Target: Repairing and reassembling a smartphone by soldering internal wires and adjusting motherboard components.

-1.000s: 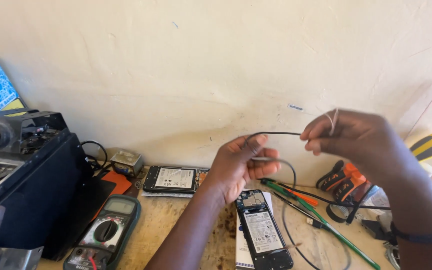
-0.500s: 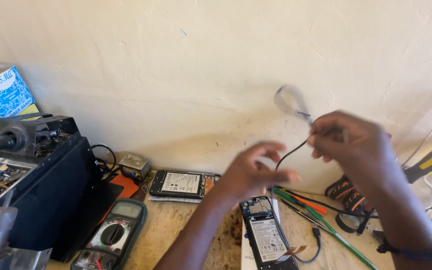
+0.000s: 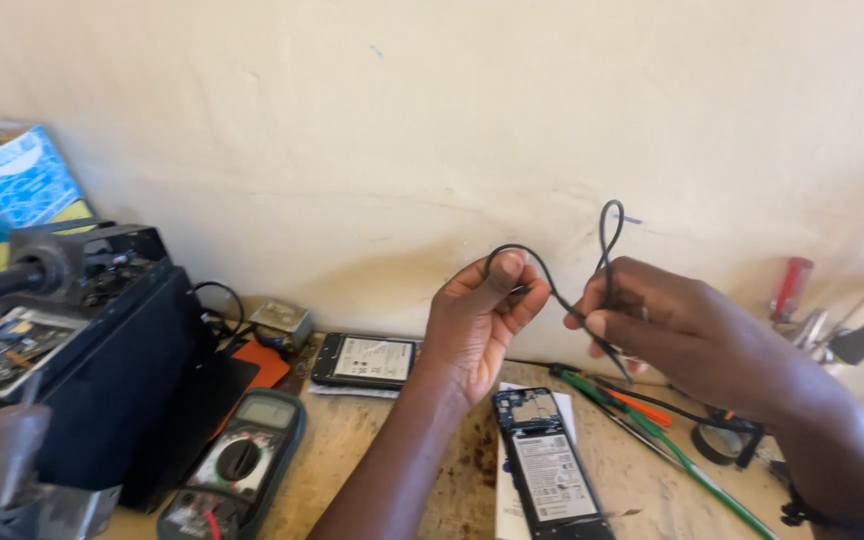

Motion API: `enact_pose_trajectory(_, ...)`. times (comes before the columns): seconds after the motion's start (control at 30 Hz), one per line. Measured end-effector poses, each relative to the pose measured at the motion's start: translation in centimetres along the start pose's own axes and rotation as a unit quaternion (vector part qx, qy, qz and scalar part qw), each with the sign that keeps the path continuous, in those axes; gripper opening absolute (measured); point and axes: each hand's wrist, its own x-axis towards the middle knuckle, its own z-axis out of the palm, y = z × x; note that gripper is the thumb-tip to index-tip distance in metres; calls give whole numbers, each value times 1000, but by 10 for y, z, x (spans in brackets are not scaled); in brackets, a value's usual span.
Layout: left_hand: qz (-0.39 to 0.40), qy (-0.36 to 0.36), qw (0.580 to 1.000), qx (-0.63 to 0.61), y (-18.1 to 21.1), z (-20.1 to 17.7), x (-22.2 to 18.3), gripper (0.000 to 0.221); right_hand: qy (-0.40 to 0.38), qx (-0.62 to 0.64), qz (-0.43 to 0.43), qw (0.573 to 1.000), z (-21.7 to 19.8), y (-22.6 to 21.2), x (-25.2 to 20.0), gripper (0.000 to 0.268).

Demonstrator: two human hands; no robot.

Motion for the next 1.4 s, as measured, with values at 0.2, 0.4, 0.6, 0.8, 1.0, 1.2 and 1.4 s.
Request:
enact_pose_trajectory(0.2,88,-20,995,-32,0,-8,11,29,74,37,79,993,24,6,14,16)
enact_pose_trajectory(0.4,140,51,989,26,9,-10,5,83,227,100,-69,966,9,43,75,21)
enact_pose_trajectory(0.6,196,130,939,251,6,-12,-17,58,254,223,-189,922,65,-121,114,40)
enact_pose_trajectory(0.8,-9,164,986,13,-18,-26,21,26,204,188,-341,898,195,-156,211,12)
enact_pose_trajectory(1.0,66,195,928,309,-14,-24,7,58,-122,-56,-158,978,246,-177,251,40)
enact_pose_trajectory(1.2,33,108,953,281,-25,-47,30,63,-168,-190,-117,960,229,-187,267,47)
enact_pose_trajectory(1.4,7,88,954,287,-21,-49,25,59,-51,57,20,997,220,-195,231,27)
